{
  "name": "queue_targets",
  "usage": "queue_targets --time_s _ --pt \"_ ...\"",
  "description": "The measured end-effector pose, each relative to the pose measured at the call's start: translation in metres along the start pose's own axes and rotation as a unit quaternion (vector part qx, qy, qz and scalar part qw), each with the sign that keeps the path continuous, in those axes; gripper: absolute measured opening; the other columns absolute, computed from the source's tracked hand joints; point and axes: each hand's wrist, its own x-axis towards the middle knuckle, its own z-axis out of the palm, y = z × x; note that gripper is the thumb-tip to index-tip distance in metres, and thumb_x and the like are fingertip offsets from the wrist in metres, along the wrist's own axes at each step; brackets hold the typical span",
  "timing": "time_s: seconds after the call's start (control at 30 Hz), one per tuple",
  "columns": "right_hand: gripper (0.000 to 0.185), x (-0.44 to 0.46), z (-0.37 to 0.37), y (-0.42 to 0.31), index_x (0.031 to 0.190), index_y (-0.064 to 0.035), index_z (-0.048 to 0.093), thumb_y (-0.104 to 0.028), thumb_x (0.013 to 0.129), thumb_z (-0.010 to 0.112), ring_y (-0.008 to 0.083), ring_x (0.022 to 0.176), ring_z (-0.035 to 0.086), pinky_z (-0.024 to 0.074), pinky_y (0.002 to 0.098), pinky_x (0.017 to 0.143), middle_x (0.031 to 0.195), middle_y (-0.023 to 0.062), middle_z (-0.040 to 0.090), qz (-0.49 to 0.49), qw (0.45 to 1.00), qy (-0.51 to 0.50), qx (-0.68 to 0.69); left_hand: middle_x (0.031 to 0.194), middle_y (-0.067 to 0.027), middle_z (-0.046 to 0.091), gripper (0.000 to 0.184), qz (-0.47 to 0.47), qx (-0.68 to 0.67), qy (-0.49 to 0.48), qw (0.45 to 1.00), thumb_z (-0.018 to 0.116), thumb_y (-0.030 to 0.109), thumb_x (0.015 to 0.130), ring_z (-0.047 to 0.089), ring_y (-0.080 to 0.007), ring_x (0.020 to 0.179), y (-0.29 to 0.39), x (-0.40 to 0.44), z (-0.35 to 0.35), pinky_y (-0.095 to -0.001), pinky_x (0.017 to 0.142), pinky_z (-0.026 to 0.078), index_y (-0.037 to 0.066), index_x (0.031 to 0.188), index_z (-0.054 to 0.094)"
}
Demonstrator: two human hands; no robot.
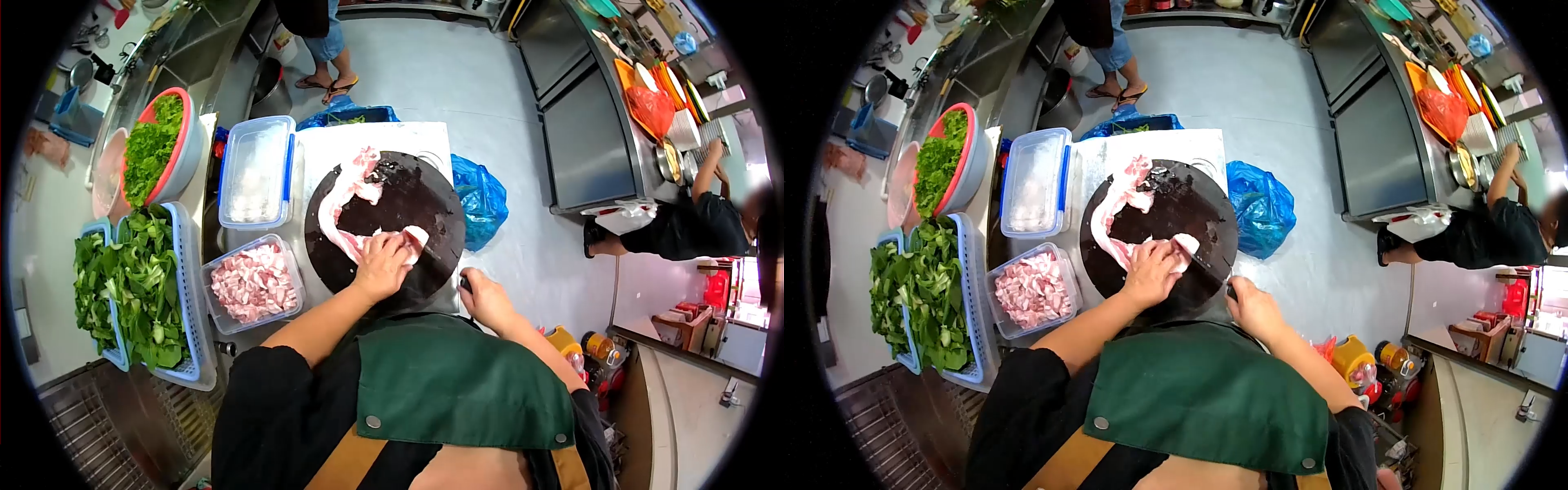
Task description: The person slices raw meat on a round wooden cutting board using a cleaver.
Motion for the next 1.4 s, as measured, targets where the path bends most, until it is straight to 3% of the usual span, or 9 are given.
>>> queue_targets --time_s 0.07,0.13,0.27,0.37,0.47,1.0,1.2,1.33,1.4 --pt "0.027 -0.002 0.008 0.01 0.103 -0.0059 0.047 -0.018 0.082 0.057 0.0378 0.076 0.059 0.0475 0.0447 0.066 0.092 0.0185 0.058 -0.002 1.0 0.025 -0.015 0.111 -0.0069 0.051 0.03 -0.005 0.017 0.004 1.0 0.069 0.019 0.067 0.044 -0.0292 0.106 0.001 -0.004 -0.001 -0.0436 0.09 0.034 0.009 0.094 0.06" --pt "0.026 -0.01 0.016 0.019 0.102 -0.0058 0.047 -0.017 0.081 0.057 0.0378 0.076 0.059 0.0478 0.0443 0.065 0.092 0.0183 0.058 0.08 0.993 0.059 -0.056 0.109 -0.0065 0.052 0.029 -0.014 0.03 0.005 0.999 0.069 0.018 0.062 0.044 -0.0286 0.106 0.002 -0.012 -0.007 -0.0429 0.09 0.035 0.009 0.088 0.06" --pt "0.026 -0.019 0.006 0.008 0.101 -0.0055 0.046 -0.018 0.082 0.057 0.0373 0.077 0.059 0.0479 0.0442 0.064 0.093 0.0183 0.059 0.004 0.995 0.104 -0.014 0.108 -0.009 0.051 0.03 0.006 0.061 -0.019 0.998 0.069 0.019 0.061 0.044 -0.0292 0.107 -0.001 -0.028 -0.016 -0.0438 0.087 0.037 0.008 0.087 0.059" --pt "0.027 -0.016 0.011 -0.01 0.104 -0.0048 0.045 -0.02 0.083 0.055 0.0365 0.08 0.06 0.048 0.0445 0.066 0.095 0.0181 0.059 -0.03 0.998 0.048 -0.023 0.108 -0.008 0.052 0.041 0.024 0.047 -0.012 0.999 0.069 0.017 0.065 0.046 -0.0281 0.107 0.002 -0.033 -0.01 -0.0412 0.086 0.038 0.008 0.103 0.056" --pt "0.026 -0.017 0.026 -0.025 0.102 -0.0038 0.043 -0.02 0.085 0.053 0.0366 0.081 0.059 0.0477 0.0452 0.067 0.094 0.0196 0.058 -0.066 0.998 0.0 -0.02 0.108 -0.0089 0.052 0.042 0.011 0.073 0.001 0.997 0.069 0.016 0.065 0.046 -0.0273 0.107 -0.003 -0.041 0.002 -0.041 0.085 0.039 0.007 0.104 0.055" --pt "0.024 0.02 0.063 -0.054 0.092 0.0024 0.042 -0.018 0.084 0.052 0.0422 0.071 0.06 0.0473 0.0485 0.065 0.073 0.025 0.06 0.027 0.999 -0.005 -0.03 0.104 -0.0105 0.054 0.044 -0.008 -0.002 0.072 0.997 0.072 0.015 0.06 0.049 -0.0297 0.099 -0.016 -0.033 0.025 -0.0412 0.082 0.041 0.003 0.098 0.056" --pt "0.022 0.035 0.079 -0.049 0.094 0.0003 0.041 -0.018 0.085 0.048 0.0442 0.074 0.057 0.0459 0.0499 0.064 0.082 0.0255 0.059 -0.024 0.999 0.004 -0.021 0.096 -0.01 0.054 0.035 -0.05 0.038 0.065 0.996 0.07 0.019 0.061 0.049 -0.029 0.095 -0.023 -0.037 0.033 -0.0432 0.078 0.039 0.006 0.09 0.057" --pt "0.019 0.005 0.063 -0.034 0.098 -0.0028 0.041 -0.015 0.084 0.047 0.0433 0.077 0.058 0.0458 0.0506 0.068 0.084 0.0227 0.059 0.013 0.998 -0.05 -0.032 0.099 -0.0116 0.053 0.037 -0.046 0.05 0.133 0.989 0.069 0.015 0.061 0.05 -0.0303 0.095 -0.013 -0.034 0.029 -0.0415 0.079 0.039 0.004 0.093 0.055" --pt "0.018 0.027 0.064 -0.046 0.097 -0.0027 0.042 -0.016 0.085 0.046 0.0431 0.078 0.058 0.0455 0.0503 0.07 0.088 0.0237 0.06 0.03 0.999 -0.038 -0.016 0.095 -0.011 0.052 0.036 -0.042 0.043 0.086 0.994 0.069 0.015 0.06 0.049 -0.0299 0.094 -0.011 -0.035 0.024 -0.0413 0.079 0.039 0.004 0.09 0.055"
